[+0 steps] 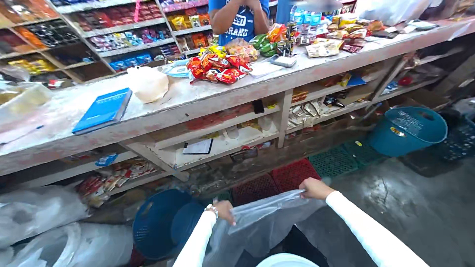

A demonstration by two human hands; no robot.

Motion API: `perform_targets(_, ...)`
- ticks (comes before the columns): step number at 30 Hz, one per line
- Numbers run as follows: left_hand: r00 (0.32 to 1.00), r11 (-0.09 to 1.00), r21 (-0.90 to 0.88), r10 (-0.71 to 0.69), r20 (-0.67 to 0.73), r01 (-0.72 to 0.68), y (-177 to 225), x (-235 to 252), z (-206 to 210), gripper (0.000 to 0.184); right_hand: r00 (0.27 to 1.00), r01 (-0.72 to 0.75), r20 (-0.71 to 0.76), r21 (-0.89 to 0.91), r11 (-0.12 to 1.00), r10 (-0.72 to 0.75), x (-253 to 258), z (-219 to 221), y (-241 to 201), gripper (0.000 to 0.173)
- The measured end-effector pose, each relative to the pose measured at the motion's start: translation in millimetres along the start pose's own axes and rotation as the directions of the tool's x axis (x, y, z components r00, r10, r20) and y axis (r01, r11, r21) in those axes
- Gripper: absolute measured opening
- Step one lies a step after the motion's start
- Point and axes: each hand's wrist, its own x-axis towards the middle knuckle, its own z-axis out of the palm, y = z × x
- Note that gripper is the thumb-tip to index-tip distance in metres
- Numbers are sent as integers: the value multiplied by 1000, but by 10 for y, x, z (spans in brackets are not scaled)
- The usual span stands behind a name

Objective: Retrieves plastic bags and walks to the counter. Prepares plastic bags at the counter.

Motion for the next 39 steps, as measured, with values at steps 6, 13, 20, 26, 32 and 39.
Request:
perform_targets(6, 959, 950, 253, -228, 168, 181, 697, 476, 80, 64, 940, -338, 17, -83, 938, 340, 657, -402, 1263, 28)
perform_targets(13, 787, 851, -386, -496, -368, 356, -49, 643, -565, 41, 885, -456, -41, 131, 881, 464, 1067, -827, 2050, 31)
perform_targets(20, 607, 710, -639, -657, -448, 296, -605, 333, -611, 28, 748, -393, -324, 489, 779, 580, 1266, -1281, 1995, 29)
perform_targets(26, 365, 321, -786, -750, -552, -529, -570, 157, -727, 22, 733, -306, -414, 508, 805, 540, 1233, -1730, 1824, 29)
perform_targets(32, 456, 404, -805, -672, -584, -435, -501, -22, -1096, 24, 619, -193, -365, 787, 585, 695, 1382, -2071, 1585, 37)
perform_targets(39, 306, 319, -814, -810, -500, -485, -425, -212, -1602, 25, 589, -26, -384, 870, 492, 711, 1666, -2219, 1460, 35)
